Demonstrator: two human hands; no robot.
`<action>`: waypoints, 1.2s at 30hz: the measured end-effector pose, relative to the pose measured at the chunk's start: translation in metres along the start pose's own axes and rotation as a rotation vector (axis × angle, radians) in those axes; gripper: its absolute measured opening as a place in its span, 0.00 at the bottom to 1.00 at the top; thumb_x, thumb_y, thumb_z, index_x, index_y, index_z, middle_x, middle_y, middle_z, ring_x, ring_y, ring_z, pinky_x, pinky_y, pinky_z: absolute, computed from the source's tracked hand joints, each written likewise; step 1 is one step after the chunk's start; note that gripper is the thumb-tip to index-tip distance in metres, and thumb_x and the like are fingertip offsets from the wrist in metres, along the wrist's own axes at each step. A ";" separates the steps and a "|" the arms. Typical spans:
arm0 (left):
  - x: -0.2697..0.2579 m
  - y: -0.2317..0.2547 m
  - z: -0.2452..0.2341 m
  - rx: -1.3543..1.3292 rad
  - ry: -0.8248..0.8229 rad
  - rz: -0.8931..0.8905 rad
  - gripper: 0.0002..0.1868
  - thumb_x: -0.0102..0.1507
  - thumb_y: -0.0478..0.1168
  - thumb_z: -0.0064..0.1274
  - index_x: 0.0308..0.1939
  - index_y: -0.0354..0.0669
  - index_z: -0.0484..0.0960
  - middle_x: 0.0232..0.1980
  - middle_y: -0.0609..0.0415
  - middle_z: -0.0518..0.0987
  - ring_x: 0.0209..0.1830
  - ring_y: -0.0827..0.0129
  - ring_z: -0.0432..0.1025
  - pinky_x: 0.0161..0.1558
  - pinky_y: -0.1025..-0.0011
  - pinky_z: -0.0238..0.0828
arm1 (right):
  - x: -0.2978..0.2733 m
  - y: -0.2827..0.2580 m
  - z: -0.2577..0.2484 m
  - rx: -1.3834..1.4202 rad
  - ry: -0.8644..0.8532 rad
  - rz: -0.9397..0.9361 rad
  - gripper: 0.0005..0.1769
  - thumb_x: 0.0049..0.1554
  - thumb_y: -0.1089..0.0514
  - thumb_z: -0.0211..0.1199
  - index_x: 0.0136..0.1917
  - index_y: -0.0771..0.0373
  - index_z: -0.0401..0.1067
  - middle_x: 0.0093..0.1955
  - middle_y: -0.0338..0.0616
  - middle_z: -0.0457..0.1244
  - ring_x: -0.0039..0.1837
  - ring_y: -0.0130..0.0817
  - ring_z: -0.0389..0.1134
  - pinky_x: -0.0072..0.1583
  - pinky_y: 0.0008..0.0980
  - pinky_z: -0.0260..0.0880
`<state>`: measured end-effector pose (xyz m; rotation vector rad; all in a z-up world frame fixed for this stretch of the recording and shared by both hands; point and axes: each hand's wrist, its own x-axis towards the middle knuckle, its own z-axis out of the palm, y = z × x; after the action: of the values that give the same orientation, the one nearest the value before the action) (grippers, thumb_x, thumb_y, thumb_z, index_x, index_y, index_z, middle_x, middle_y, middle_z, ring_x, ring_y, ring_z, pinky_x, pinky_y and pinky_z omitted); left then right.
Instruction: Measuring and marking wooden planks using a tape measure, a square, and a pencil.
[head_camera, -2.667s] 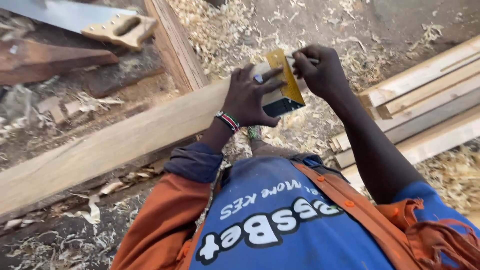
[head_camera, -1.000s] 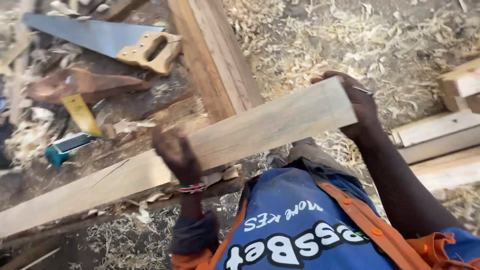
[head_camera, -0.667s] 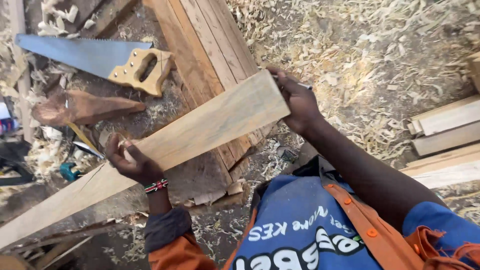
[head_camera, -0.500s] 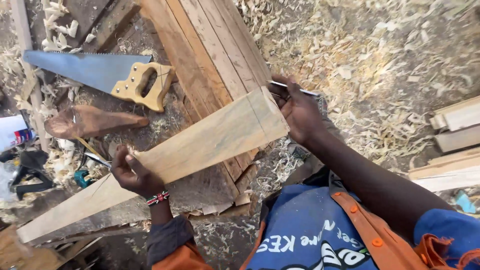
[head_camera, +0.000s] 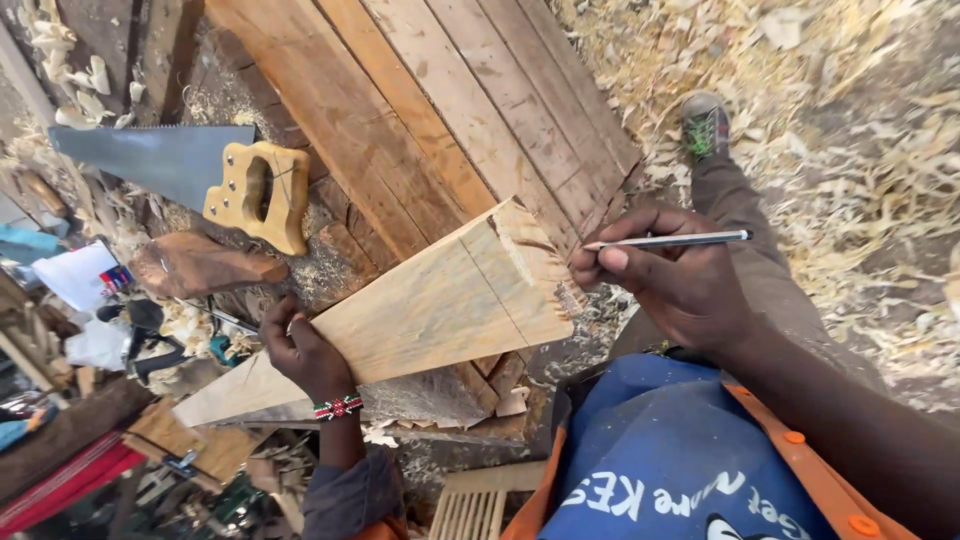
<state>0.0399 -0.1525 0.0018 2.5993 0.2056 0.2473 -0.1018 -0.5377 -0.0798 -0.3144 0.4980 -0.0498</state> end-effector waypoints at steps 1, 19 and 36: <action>0.000 0.002 0.002 -0.008 0.009 -0.027 0.14 0.64 0.36 0.44 0.51 0.41 0.79 0.50 0.46 0.77 0.46 0.64 0.72 0.58 0.60 0.69 | 0.000 0.001 0.000 -0.004 0.005 -0.002 0.10 0.56 0.74 0.62 0.52 0.79 0.71 0.44 0.70 0.70 0.46 0.52 0.77 0.51 0.45 0.83; 0.003 -0.005 -0.001 0.020 -0.023 0.013 0.12 0.65 0.35 0.45 0.50 0.38 0.79 0.57 0.41 0.75 0.59 0.58 0.70 0.65 0.57 0.63 | -0.004 0.031 -0.001 0.033 0.063 0.123 0.05 0.56 0.69 0.66 0.46 0.76 0.76 0.46 0.59 0.64 0.43 0.27 0.61 0.43 0.24 0.66; 0.000 -0.005 -0.002 -0.008 -0.023 0.010 0.11 0.65 0.34 0.46 0.50 0.36 0.78 0.56 0.44 0.72 0.60 0.61 0.68 0.64 0.62 0.64 | 0.020 0.043 0.011 0.068 -0.012 -0.015 0.05 0.59 0.67 0.64 0.47 0.72 0.77 0.46 0.55 0.66 0.51 0.37 0.66 0.55 0.34 0.72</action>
<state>0.0391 -0.1478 0.0009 2.5947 0.1825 0.2209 -0.0804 -0.4956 -0.0929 -0.2518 0.4807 -0.0790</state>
